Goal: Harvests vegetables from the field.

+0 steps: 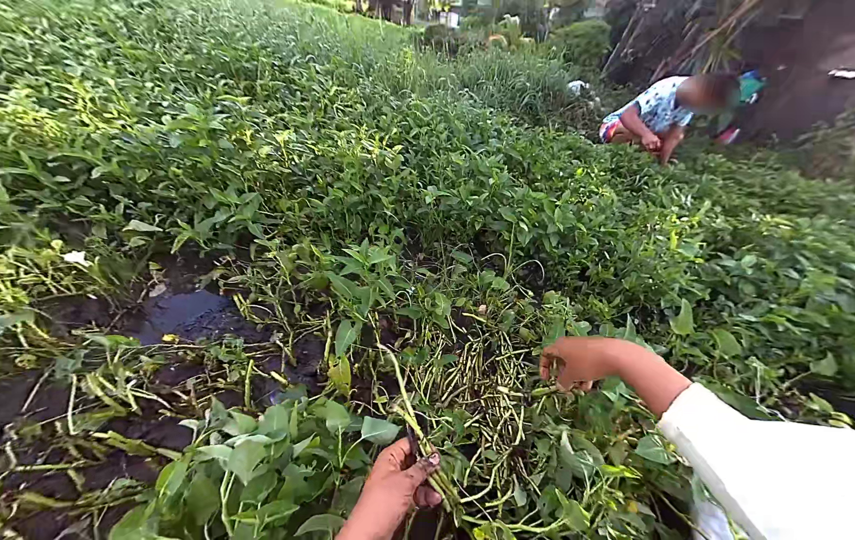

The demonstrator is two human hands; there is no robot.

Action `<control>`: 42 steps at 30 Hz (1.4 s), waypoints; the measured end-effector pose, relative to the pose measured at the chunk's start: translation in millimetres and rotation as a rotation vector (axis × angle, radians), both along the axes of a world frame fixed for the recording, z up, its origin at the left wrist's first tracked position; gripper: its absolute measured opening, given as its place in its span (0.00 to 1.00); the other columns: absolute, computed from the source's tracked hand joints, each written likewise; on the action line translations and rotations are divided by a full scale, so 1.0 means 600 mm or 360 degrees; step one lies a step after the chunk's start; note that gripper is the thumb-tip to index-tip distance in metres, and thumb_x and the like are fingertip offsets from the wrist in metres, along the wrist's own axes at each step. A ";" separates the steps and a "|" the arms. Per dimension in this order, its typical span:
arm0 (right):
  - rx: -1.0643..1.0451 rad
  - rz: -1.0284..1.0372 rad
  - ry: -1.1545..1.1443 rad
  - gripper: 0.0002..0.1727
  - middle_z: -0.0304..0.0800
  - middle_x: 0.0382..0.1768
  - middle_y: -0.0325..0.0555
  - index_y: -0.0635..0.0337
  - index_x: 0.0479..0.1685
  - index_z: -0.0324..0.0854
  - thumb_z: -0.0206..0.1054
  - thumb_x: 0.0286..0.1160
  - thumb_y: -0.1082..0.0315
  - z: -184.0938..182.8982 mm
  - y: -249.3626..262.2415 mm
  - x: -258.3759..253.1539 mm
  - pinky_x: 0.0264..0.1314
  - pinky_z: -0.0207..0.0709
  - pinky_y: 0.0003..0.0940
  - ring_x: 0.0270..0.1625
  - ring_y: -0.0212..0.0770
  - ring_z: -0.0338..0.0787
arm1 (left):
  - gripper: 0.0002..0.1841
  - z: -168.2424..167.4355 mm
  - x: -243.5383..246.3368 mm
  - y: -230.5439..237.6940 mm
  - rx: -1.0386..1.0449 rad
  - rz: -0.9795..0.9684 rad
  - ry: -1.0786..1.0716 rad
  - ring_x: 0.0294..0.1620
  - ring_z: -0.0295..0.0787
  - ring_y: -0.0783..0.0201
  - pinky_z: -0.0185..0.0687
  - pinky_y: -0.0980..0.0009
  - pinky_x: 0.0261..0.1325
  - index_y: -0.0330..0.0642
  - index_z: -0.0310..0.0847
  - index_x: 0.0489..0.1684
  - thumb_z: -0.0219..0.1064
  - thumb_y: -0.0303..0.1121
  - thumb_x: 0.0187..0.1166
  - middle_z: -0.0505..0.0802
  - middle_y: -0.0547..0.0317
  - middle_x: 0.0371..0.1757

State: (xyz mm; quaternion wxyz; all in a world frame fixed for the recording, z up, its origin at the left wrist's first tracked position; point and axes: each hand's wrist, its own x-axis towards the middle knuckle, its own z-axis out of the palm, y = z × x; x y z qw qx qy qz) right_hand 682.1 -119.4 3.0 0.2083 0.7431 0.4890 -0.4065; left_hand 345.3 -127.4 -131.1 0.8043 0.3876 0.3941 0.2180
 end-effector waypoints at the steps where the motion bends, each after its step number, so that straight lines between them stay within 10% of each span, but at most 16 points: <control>1: 0.0070 0.0038 0.0102 0.20 0.89 0.50 0.60 0.62 0.73 0.76 0.67 0.83 0.73 0.015 0.022 -0.027 0.51 0.83 0.46 0.42 0.48 0.89 | 0.09 0.019 -0.009 0.020 0.0062 -0.0042 0.0016 0.35 0.93 0.62 0.92 0.66 0.38 0.31 0.77 0.57 0.64 0.23 0.84 0.91 0.52 0.44; 12: 0.0743 0.0289 0.1403 0.24 0.90 0.48 0.48 0.54 0.80 0.69 0.61 0.86 0.73 -0.034 0.156 -0.555 0.50 0.86 0.36 0.45 0.38 0.91 | 0.13 0.170 -0.379 0.119 0.0295 0.0382 0.0482 0.41 0.90 0.64 0.90 0.69 0.44 0.34 0.76 0.64 0.64 0.28 0.86 0.88 0.52 0.51; 18: 0.1074 0.0466 0.1422 0.29 0.90 0.65 0.49 0.49 0.87 0.69 0.59 0.86 0.75 -0.085 0.142 -0.824 0.66 0.84 0.48 0.60 0.43 0.92 | 0.15 0.159 -0.542 0.099 0.0325 0.0783 0.0355 0.36 0.90 0.64 0.89 0.70 0.40 0.37 0.74 0.68 0.63 0.28 0.86 0.90 0.52 0.48; 25: 0.0843 0.0477 0.1344 0.30 0.89 0.56 0.58 0.63 0.81 0.68 0.48 0.94 0.48 -0.172 0.100 -0.920 0.67 0.81 0.51 0.58 0.50 0.90 | 0.11 0.072 -0.638 0.070 0.0255 0.1153 0.0110 0.39 0.91 0.63 0.91 0.67 0.47 0.35 0.75 0.61 0.62 0.24 0.85 0.90 0.52 0.46; 42: 0.0205 0.0896 0.1492 0.26 0.86 0.56 0.66 0.71 0.71 0.74 0.46 0.96 0.55 -0.347 0.064 -0.997 0.69 0.75 0.57 0.59 0.58 0.87 | 0.10 -0.098 -0.784 0.009 -0.0041 0.1020 0.0135 0.37 0.90 0.66 0.89 0.70 0.41 0.39 0.77 0.60 0.58 0.24 0.87 0.91 0.57 0.48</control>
